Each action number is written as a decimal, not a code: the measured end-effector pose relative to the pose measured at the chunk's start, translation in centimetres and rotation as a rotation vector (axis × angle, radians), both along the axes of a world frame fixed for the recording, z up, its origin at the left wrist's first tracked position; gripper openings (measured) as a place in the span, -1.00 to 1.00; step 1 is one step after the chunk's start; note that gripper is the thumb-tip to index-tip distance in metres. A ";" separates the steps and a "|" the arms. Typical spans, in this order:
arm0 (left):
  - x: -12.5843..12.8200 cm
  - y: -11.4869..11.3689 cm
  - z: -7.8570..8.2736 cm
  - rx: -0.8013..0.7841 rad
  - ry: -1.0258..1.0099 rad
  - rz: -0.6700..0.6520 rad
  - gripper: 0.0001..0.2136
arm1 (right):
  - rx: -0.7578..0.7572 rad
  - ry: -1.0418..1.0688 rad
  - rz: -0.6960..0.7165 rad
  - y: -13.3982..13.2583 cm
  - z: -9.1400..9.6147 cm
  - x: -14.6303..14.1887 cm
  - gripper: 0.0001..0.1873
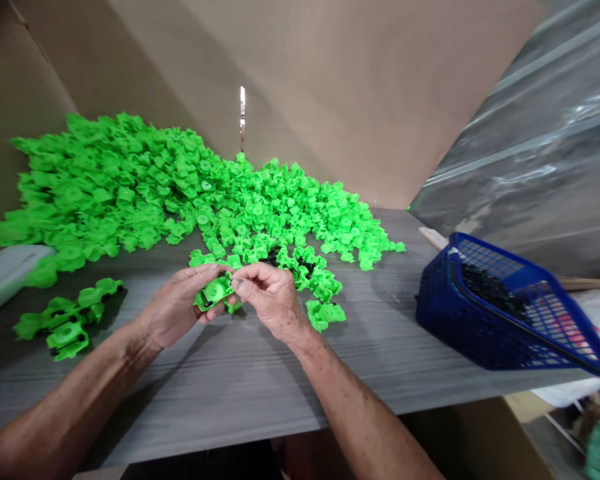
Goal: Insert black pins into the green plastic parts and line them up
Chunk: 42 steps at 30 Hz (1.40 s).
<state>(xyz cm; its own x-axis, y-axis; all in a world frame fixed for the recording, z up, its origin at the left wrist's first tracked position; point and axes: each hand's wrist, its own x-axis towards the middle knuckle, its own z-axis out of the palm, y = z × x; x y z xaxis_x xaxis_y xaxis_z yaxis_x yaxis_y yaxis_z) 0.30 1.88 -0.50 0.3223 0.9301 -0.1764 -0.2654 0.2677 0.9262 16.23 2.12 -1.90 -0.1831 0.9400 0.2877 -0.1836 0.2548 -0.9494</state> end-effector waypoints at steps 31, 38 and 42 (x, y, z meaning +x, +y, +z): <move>0.0 0.3 0.0 -0.076 0.008 -0.009 -0.63 | 0.306 -0.314 -0.005 -0.3 0.1 0.6 -0.90; 0.1 0.3 0.0 -0.082 0.018 0.003 -0.60 | 0.408 -0.350 -0.084 -0.1 -0.1 0.6 -0.91; 0.0 0.3 0.1 -0.081 0.017 0.019 -0.60 | 0.436 -0.375 -0.066 -0.1 -0.1 0.6 -0.88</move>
<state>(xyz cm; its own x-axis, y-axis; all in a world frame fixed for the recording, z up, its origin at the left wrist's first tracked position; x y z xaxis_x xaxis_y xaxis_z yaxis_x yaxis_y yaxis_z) 0.35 2.18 -0.42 0.3011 0.9185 -0.2563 -0.2560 0.3368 0.9061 16.83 1.98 -1.99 -0.2921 0.7621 0.5779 0.1746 0.6366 -0.7512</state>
